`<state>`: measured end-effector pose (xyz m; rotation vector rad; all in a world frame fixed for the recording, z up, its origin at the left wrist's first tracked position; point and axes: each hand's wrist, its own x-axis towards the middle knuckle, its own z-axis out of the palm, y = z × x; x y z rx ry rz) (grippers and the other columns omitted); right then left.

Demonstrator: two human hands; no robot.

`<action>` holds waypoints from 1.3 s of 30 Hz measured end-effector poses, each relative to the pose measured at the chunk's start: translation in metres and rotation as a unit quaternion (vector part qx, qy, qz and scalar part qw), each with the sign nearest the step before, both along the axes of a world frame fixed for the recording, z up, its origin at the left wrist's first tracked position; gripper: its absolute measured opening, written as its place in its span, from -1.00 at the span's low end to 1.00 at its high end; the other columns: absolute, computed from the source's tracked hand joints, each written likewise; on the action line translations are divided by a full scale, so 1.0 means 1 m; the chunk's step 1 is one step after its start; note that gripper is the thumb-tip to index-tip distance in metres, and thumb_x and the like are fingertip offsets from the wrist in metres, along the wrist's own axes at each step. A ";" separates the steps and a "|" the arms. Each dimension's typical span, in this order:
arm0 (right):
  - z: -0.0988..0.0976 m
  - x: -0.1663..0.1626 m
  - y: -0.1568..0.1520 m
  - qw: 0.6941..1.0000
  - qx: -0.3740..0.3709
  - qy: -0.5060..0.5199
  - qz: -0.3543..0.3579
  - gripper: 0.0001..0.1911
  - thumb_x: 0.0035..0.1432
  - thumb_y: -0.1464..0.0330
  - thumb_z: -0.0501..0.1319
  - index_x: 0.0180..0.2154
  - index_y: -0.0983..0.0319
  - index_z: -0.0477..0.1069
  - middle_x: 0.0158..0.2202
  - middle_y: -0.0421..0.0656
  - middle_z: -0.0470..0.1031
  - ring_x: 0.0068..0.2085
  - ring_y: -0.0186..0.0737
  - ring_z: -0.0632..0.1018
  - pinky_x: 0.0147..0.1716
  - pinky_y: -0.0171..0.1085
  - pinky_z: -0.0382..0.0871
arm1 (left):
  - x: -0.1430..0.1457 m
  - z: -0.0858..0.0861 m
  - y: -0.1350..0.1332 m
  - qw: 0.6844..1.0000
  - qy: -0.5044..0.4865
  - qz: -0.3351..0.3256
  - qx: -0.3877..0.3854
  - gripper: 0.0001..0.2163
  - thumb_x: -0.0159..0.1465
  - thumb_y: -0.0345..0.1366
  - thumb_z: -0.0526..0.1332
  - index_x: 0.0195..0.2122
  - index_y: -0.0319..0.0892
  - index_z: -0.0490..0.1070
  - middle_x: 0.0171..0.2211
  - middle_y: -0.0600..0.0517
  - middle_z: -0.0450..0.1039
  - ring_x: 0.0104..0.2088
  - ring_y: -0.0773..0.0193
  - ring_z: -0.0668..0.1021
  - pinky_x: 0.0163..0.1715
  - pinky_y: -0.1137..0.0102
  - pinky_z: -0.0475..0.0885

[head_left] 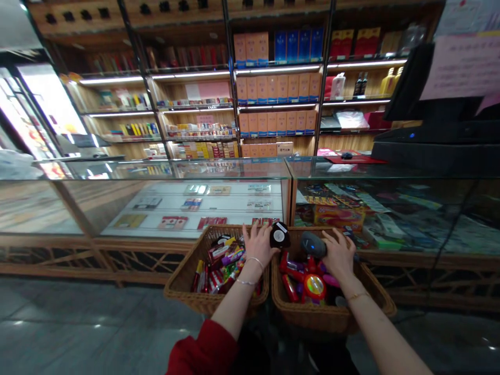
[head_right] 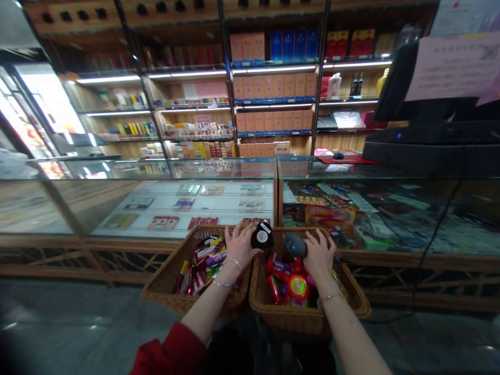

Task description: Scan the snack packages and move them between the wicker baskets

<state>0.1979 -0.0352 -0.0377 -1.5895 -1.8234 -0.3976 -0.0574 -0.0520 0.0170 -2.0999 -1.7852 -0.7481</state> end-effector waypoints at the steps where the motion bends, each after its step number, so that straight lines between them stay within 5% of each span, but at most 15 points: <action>1: -0.001 0.001 0.000 1.000 0.003 -0.005 0.001 -0.68 0.03 0.48 0.10 -0.22 0.11 0.54 0.08 -0.23 0.53 0.27 -0.07 0.20 0.18 0.04 -0.09 | -0.002 0.000 -0.002 1.000 -0.003 0.006 -0.004 -0.38 0.00 -0.09 0.44 0.12 0.02 0.38 0.20 -0.02 0.40 0.32 -0.12 0.21 0.32 -0.27 -0.25; 17: -0.008 0.003 -0.001 1.000 0.014 -0.022 0.003 -0.68 0.06 0.46 0.08 -0.23 0.12 0.55 0.06 -0.19 0.55 0.25 -0.02 0.22 0.15 0.07 -0.08 | -0.072 0.000 -0.047 0.980 -0.061 0.189 -0.008 -0.48 0.08 -0.14 0.37 0.09 -0.02 0.40 0.03 -0.09 0.55 0.25 -0.08 0.34 0.31 -0.24 -0.20; 24: -0.010 0.004 -0.001 1.000 0.018 -0.019 0.003 -0.69 0.06 0.45 0.06 -0.24 0.12 0.53 0.06 -0.20 0.55 0.26 -0.06 0.22 0.15 0.06 -0.08 | -0.087 0.000 -0.069 0.950 -0.090 0.299 0.013 -0.26 0.10 -0.09 0.34 0.29 -0.14 0.17 0.29 -0.22 0.25 0.36 -0.18 0.12 0.27 -0.31 -0.17; 30: -0.012 0.006 0.001 1.000 0.021 -0.018 0.005 -0.69 0.04 0.45 0.08 -0.24 0.12 0.53 0.06 -0.19 0.55 0.26 -0.06 0.22 0.15 0.05 -0.09 | -0.080 -0.006 -0.061 0.957 -0.064 0.282 0.007 -0.19 0.14 0.02 0.28 0.35 -0.19 0.07 0.39 -0.23 0.02 0.39 -0.25 -0.03 0.26 -0.33 -0.12; 39: 0.003 0.000 -0.005 1.000 0.017 -0.007 0.007 -0.68 0.03 0.50 0.10 -0.24 0.13 0.55 0.05 -0.20 0.56 0.23 -0.03 0.26 0.15 0.04 -0.08 | -0.044 -0.005 -0.046 0.975 -0.015 0.219 -0.033 -0.25 0.19 0.00 0.22 0.35 -0.19 0.09 0.40 -0.20 0.01 0.40 -0.23 -0.05 0.27 -0.29 -0.09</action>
